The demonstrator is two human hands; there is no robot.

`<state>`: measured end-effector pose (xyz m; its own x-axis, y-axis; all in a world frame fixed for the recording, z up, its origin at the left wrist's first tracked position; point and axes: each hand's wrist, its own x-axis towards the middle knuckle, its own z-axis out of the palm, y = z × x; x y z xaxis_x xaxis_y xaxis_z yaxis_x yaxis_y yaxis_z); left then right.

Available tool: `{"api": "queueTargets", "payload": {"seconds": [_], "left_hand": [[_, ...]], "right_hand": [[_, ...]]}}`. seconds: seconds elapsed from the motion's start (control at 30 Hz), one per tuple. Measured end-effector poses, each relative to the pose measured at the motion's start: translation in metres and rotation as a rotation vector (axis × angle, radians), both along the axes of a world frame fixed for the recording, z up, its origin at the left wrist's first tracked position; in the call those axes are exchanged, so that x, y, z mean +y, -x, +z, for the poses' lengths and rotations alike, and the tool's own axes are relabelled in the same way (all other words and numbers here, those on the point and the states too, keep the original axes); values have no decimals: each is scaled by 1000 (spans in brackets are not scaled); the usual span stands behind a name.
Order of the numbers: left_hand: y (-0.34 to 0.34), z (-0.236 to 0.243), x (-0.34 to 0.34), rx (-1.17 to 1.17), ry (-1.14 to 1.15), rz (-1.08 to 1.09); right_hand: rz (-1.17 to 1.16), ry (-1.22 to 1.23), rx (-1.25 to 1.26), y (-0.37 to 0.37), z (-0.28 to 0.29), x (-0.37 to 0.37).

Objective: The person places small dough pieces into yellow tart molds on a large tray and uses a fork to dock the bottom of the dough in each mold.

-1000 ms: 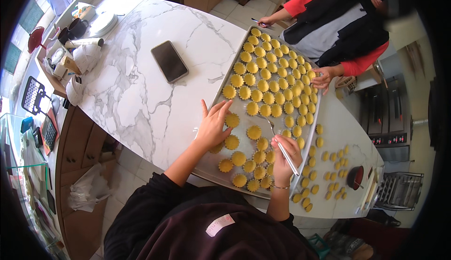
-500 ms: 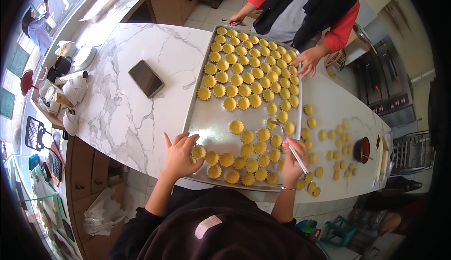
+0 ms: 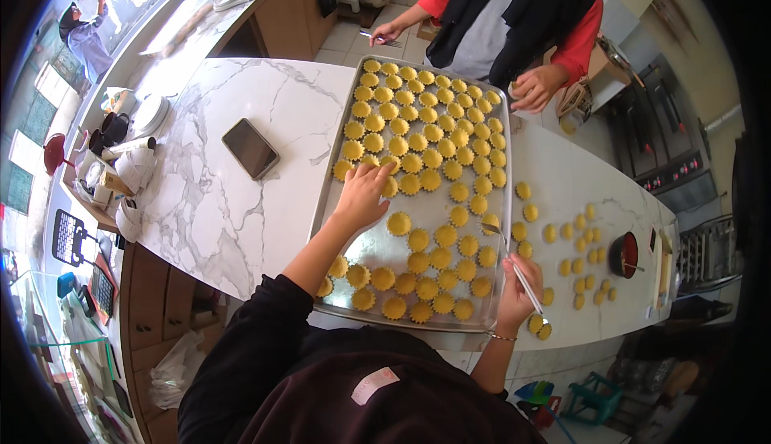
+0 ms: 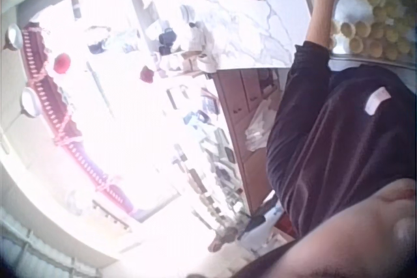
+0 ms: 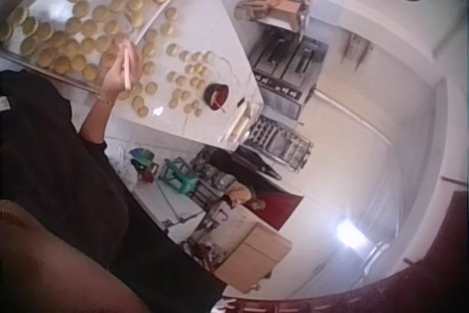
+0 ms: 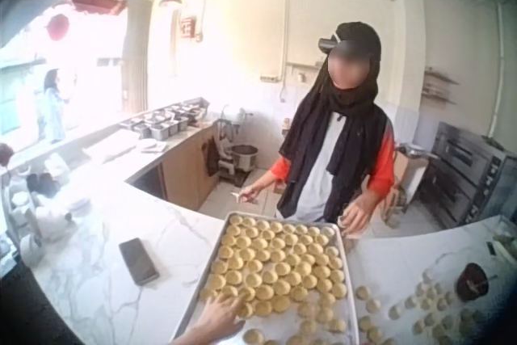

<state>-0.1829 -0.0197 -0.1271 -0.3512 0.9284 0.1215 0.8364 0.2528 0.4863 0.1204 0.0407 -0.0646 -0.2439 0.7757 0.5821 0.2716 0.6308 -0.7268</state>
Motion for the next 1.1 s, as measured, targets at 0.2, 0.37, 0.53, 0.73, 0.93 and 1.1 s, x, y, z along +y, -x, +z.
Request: {"api": "queueTargets", "payload": {"seconds": [0.2,0.37,0.53,0.73,0.93,1.1], "left_hand": [[6,-4,9,96,-65,-142],[10,-4,12,124,-55,-205],[11,-4,11,147,-26,-226],[3,5,-4,136,4,-188],[-3,3,-54,-94,49,-35],[-9,2,-94,-187,-28,32]], "right_hand": [[-37,73,-27,-4,-4,1],[-45,20,25,0,-8,3],[-44,77,-11,-5,-5,2],[-48,10,5,-4,-8,1],[35,88,-42,14,-5,-18],[307,32,-88,76,2,-45]]}}
